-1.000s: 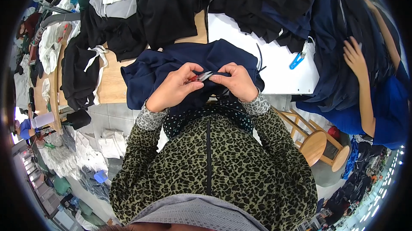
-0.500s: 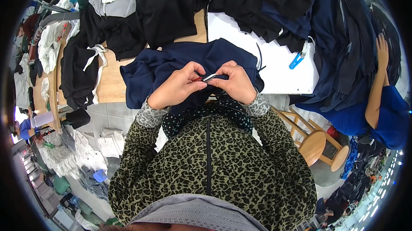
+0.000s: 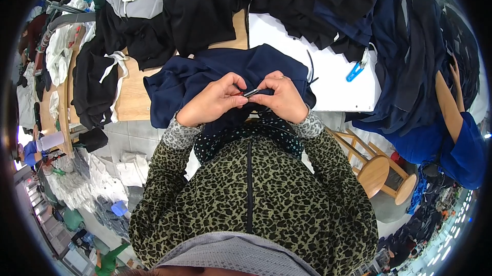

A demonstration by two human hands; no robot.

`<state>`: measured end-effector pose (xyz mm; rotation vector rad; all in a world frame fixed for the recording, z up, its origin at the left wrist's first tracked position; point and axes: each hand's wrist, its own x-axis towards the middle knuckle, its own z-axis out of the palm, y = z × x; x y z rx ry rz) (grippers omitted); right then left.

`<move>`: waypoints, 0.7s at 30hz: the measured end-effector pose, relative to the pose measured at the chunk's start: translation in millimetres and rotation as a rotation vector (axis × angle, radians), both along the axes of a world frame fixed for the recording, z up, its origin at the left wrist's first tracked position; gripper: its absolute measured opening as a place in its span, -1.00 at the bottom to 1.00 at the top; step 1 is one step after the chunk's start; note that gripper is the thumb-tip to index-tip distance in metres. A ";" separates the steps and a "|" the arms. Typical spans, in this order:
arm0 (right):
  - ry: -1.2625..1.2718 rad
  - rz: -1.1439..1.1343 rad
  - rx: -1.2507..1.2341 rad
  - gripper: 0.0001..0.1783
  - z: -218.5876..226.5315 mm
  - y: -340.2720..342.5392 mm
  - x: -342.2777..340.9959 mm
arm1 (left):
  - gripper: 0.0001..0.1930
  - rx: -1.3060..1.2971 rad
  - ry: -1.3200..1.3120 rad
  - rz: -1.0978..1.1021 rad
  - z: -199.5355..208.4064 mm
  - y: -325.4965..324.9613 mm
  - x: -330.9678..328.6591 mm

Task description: Trimming loose threads and inspecting blue garments at a textile manufacturing workbench.

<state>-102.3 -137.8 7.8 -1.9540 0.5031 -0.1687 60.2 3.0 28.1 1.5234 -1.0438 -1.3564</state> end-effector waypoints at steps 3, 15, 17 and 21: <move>0.034 0.025 0.007 -0.77 0.0 -0.4 -0.7 | -0.78 -0.019 0.016 0.000 -1.1 0.7 -0.4; -0.053 0.019 -0.033 -0.75 -0.5 1.6 0.4 | -0.78 0.037 0.122 0.019 2.1 1.9 2.4; -0.049 0.021 -0.027 -0.75 -1.5 1.4 0.1 | -0.79 -0.048 0.111 -0.004 -4.4 1.6 1.1; -0.076 0.009 -0.042 -0.72 -2.0 -0.6 -1.1 | -0.78 -0.030 0.190 0.025 -0.3 3.6 3.2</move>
